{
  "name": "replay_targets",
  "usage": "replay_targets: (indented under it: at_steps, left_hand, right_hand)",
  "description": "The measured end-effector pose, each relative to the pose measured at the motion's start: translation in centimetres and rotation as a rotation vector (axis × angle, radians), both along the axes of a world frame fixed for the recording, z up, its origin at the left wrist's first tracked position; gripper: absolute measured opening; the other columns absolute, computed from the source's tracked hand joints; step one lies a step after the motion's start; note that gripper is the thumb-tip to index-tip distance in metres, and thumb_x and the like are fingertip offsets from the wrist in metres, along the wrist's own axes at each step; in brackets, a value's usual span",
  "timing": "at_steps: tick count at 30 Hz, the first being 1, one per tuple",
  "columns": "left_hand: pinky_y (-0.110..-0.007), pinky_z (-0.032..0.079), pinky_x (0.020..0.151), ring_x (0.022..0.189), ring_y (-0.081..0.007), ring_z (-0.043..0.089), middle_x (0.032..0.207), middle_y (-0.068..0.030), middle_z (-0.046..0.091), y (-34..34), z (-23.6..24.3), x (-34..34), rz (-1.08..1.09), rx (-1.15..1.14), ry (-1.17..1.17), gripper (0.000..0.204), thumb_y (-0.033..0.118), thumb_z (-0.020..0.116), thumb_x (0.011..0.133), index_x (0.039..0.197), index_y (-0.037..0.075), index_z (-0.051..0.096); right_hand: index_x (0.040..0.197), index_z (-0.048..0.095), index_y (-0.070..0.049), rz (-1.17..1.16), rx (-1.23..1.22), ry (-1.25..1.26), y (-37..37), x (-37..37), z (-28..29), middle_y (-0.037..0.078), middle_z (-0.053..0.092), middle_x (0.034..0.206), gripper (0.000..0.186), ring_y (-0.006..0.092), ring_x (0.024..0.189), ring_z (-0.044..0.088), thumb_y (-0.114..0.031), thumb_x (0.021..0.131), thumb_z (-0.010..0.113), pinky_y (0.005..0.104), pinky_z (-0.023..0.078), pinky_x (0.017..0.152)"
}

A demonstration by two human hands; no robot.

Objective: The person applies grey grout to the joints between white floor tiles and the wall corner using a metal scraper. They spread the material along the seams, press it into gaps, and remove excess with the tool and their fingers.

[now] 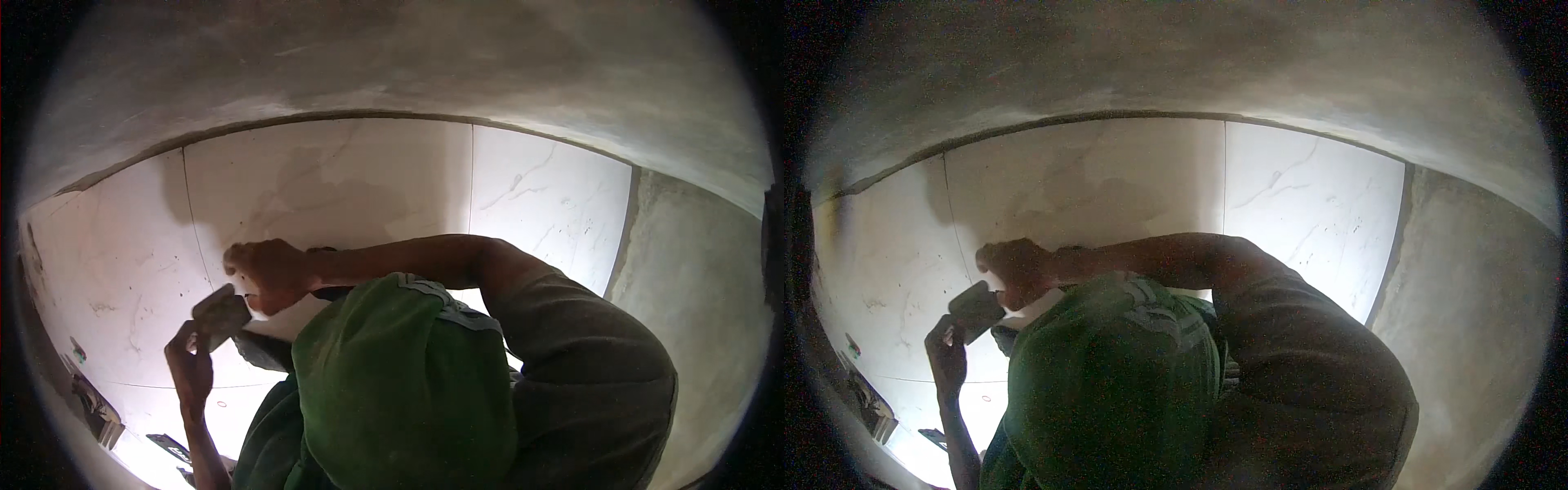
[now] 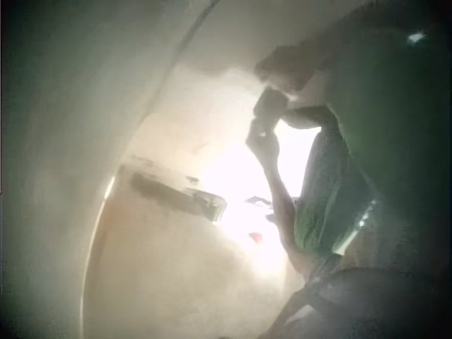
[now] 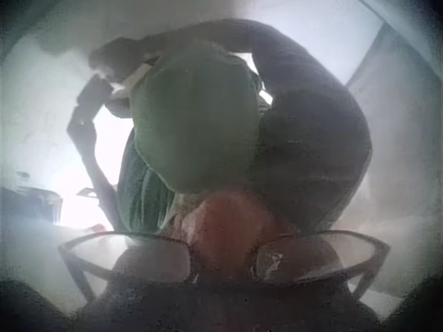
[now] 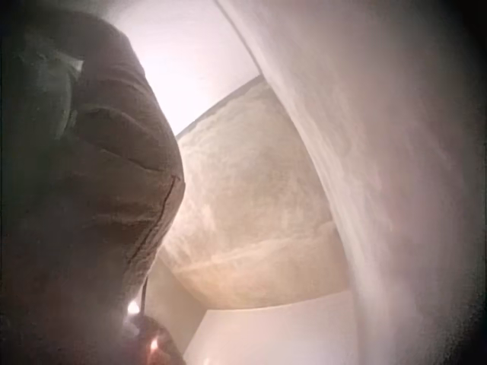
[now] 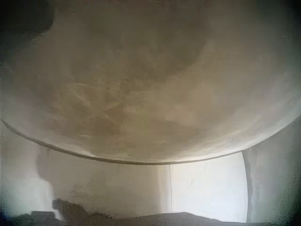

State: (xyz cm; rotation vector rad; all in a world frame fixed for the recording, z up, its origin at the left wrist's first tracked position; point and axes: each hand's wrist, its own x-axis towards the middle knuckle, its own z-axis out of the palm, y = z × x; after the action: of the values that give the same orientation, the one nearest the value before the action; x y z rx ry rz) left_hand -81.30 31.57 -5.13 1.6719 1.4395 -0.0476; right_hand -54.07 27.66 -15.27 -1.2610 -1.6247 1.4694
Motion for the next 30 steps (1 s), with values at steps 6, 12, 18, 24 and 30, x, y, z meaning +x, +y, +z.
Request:
replay_targets:
  at_steps: [6,12,18,24,30]
  left_hand:
    - [-0.038,0.043,0.065,0.069,-0.0165,0.05,0.072,-0.011,0.059,-0.2,0.3,-4.4,0.036,0.094,0.179,0.031,0.02,0.062,0.111,0.093,-0.004,0.064]
    - [-0.043,0.059,0.085,0.088,-0.032,0.078,0.092,-0.0211,0.078,-4.4,2.8,0.0,0.011,0.056,0.234,0.024,0.017,0.066,0.108,0.103,-0.004,0.076]
    - [-0.042,0.059,0.089,0.101,-0.0282,0.078,0.111,-0.0146,0.081,-3.0,4.1,5.9,-0.072,0.141,0.024,0.02,0.002,0.074,0.099,0.119,0.003,0.078]
    - [-0.046,0.056,0.106,0.122,-0.0264,0.072,0.132,-0.0134,0.076,-0.8,4.0,4.0,0.033,0.182,0.078,0.034,0.014,0.065,0.11,0.143,0.008,0.067]
    - [-0.045,0.058,0.103,0.112,-0.0271,0.075,0.126,-0.0152,0.078,0.5,2.7,5.3,-0.097,0.066,0.122,0.032,0.013,0.065,0.11,0.141,0.008,0.067]
  right_hand:
    - [0.126,0.066,0.002,0.72,-0.08,-0.176,-1.6,-0.4,-3.1,0.023,0.069,0.121,0.05,0.0397,0.111,0.071,-0.019,0.082,0.076,0.0519,0.055,0.096]
    - [0.145,0.065,-0.005,0.295,0.193,-0.106,-1.7,-1.6,-2.0,0.023,0.072,0.127,0.065,0.0378,0.115,0.071,-0.025,0.085,0.08,0.051,0.055,0.099]
    - [0.111,0.081,-0.003,0.632,-0.107,0.081,0.8,0.9,1.5,0.017,0.078,0.091,0.032,0.0342,0.087,0.074,-0.022,0.085,0.078,0.0507,0.058,0.084]
    - [0.142,0.072,-0.024,-0.067,0.153,-0.539,-5.1,17.9,1.2,0.015,0.077,0.128,0.065,0.0332,0.115,0.074,0.005,0.085,0.064,0.0451,0.061,0.102]
    - [0.136,0.071,-0.009,-0.216,-0.073,-0.999,-15.7,30.1,-0.3,0.016,0.072,0.137,0.045,0.0347,0.126,0.07,0.006,0.096,0.057,0.0443,0.058,0.11]
